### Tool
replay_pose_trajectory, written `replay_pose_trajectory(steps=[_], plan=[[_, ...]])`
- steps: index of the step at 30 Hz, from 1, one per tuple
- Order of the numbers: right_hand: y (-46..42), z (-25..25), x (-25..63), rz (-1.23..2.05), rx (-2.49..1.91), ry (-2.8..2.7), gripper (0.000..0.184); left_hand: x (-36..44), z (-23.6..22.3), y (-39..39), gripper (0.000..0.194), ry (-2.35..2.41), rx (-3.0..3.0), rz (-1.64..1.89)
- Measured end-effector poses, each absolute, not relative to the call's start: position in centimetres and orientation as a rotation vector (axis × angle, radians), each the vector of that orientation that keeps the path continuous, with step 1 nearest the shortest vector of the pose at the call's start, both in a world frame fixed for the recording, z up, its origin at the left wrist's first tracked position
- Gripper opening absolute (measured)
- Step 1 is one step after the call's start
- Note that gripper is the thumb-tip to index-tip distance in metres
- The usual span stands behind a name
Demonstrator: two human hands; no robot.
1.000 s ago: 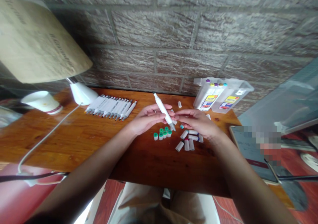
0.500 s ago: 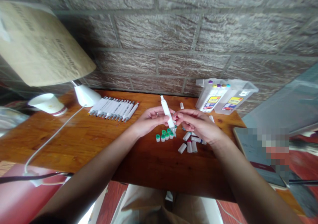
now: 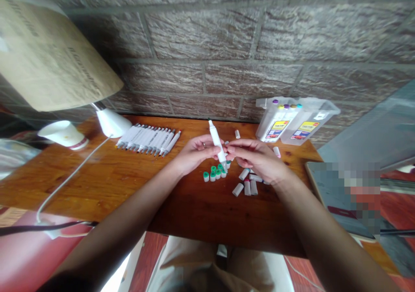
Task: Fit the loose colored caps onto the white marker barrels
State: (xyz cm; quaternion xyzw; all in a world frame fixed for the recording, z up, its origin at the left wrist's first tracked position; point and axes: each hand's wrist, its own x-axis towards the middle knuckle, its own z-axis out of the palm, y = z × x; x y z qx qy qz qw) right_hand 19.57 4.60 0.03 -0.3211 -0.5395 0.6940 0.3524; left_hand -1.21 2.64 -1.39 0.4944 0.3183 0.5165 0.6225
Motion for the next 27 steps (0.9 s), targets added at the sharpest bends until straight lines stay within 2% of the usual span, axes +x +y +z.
replay_pose_trajectory(steps=[7, 27], plan=[[4.49, -0.19, 19.56, 1.779, -0.861, -1.402, 0.029, -1.17, -1.58, 2.65, 0.038, 0.705, 1.114, 1.178], [3.69, -0.37, 18.76, 1.799, -0.816, -1.448, 0.035, -1.05, -1.61, 2.67, 0.037, 0.723, 1.149, 1.208]])
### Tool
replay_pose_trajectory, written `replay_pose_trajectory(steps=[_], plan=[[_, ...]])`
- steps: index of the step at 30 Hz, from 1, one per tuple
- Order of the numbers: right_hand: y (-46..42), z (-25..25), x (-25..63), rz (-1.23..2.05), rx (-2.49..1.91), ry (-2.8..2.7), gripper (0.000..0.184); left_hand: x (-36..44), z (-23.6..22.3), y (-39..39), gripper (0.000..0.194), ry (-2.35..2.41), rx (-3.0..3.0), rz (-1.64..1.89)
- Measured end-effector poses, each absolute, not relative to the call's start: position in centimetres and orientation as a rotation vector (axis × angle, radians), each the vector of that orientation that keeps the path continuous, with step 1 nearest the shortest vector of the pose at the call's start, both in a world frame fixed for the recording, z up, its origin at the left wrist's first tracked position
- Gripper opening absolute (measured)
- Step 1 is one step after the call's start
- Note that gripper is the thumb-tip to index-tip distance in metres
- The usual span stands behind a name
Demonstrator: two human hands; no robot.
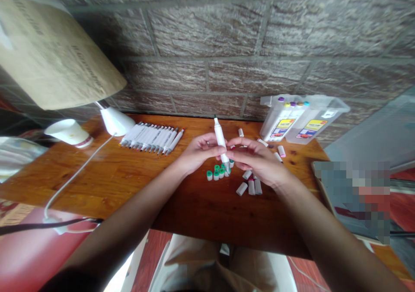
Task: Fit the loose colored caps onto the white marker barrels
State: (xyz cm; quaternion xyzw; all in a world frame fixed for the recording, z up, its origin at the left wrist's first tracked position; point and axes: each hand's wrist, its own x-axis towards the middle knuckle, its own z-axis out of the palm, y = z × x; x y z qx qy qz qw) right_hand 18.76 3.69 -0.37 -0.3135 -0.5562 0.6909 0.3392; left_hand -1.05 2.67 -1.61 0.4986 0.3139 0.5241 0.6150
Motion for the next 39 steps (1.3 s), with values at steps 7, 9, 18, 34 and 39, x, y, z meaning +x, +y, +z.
replay_pose_trajectory(steps=[7, 9, 18, 34, 39], plan=[[3.24, -0.10, 18.50, 1.823, -0.808, -1.408, 0.037, -1.09, -1.75, 2.68, 0.034, 0.719, 1.144, 1.197], [3.26, -0.12, 18.45, 1.814, -0.822, -1.400, 0.036, -1.14, -1.71, 2.69, 0.033, 0.700, 1.127, 1.189], [3.49, -0.40, 18.40, 1.819, -0.811, -1.387, 0.039, -1.31, -1.75, 2.80, 0.036, 0.663, 1.116, 1.157], [3.49, -0.22, 18.27, 1.829, -0.786, -1.389, 0.039, -1.20, -1.41, 2.76, 0.041, 0.627, 1.074, 1.144], [3.51, -0.25, 18.47, 1.834, -0.762, -1.398, 0.037, -1.27, -1.63, 2.81, 0.039, 0.640, 1.066, 1.153]])
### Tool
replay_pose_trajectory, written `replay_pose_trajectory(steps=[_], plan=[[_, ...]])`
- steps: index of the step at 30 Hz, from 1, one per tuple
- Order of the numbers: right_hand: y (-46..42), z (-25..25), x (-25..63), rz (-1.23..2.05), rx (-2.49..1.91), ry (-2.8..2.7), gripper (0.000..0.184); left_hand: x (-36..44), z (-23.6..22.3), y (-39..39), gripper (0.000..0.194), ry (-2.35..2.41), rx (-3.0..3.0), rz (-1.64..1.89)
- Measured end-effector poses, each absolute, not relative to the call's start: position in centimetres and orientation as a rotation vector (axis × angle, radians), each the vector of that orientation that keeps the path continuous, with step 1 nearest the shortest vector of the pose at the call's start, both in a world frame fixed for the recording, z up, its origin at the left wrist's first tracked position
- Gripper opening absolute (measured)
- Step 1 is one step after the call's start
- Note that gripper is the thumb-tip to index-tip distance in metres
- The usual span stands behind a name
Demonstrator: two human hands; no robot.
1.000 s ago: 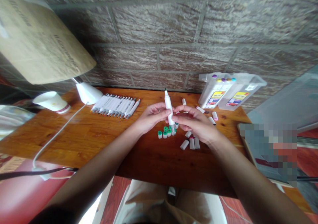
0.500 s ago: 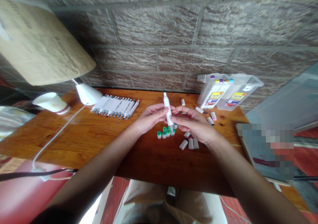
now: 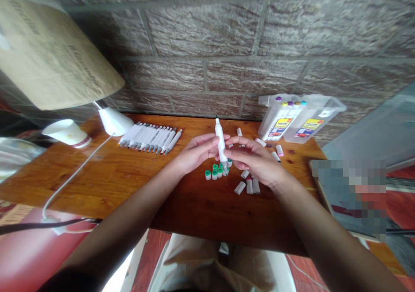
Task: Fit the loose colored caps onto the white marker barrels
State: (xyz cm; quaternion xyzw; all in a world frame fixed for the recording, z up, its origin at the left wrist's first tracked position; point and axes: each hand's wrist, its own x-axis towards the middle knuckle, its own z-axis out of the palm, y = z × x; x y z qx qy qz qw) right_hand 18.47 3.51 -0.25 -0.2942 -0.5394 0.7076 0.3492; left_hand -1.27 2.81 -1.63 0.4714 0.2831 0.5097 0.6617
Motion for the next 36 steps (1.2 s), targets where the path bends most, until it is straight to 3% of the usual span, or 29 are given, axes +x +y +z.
replay_pose_trajectory(steps=[21, 36], plan=[[3.41, -0.13, 18.59, 1.853, -0.756, -1.430, 0.040, -1.36, -1.58, 2.61, 0.033, 0.650, 1.057, 1.158], [3.41, -0.27, 18.42, 1.797, -0.759, -1.442, 0.040, -1.26, -1.49, 2.63, 0.042, 0.672, 1.107, 1.145]])
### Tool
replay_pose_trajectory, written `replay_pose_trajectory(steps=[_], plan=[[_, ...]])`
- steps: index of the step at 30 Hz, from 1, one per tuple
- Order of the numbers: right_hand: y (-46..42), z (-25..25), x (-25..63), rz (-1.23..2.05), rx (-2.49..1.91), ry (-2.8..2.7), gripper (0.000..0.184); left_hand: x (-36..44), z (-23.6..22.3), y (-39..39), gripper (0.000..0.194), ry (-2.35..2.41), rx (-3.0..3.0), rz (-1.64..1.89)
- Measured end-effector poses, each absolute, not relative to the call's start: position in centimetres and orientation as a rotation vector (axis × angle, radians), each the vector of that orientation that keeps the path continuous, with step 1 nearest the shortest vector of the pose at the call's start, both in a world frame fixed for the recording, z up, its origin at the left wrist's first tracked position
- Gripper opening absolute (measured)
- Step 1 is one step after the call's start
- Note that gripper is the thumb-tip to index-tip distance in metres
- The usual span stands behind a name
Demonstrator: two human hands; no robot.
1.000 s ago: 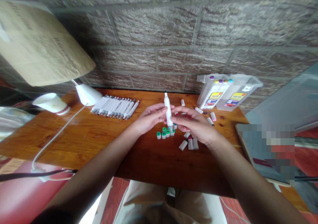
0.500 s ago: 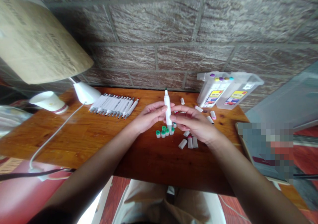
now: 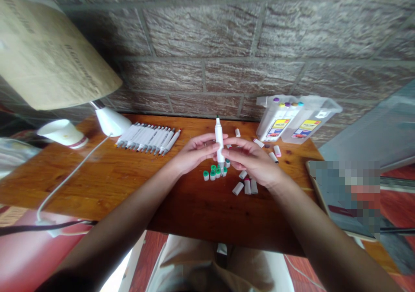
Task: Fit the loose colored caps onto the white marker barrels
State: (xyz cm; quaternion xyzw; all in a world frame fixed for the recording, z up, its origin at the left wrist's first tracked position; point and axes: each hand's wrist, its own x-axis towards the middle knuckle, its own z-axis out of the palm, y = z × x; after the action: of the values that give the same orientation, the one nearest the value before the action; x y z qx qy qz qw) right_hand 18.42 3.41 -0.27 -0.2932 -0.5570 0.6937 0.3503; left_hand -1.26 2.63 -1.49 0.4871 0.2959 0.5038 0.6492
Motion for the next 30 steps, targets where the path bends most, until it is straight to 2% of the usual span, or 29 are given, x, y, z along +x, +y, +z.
replay_pose_trajectory(steps=[12, 21, 26, 30], plan=[[3.43, -0.22, 18.35, 1.744, -0.781, -1.433, 0.039, -1.32, -1.63, 2.74, 0.039, 0.646, 1.110, 1.117], [3.13, -0.04, 17.87, 1.721, -0.758, -1.435, 0.039, -1.27, -1.81, 2.76, 0.043, 0.656, 1.123, 1.122], [3.03, 0.09, 17.89, 1.709, -0.711, -1.476, 0.038, -0.95, -1.69, 2.67, 0.034, 0.631, 1.165, 1.184], [2.89, 0.25, 17.91, 1.754, -0.682, -1.494, 0.039, -0.90, -1.73, 2.61, 0.036, 0.613, 1.171, 1.207]])
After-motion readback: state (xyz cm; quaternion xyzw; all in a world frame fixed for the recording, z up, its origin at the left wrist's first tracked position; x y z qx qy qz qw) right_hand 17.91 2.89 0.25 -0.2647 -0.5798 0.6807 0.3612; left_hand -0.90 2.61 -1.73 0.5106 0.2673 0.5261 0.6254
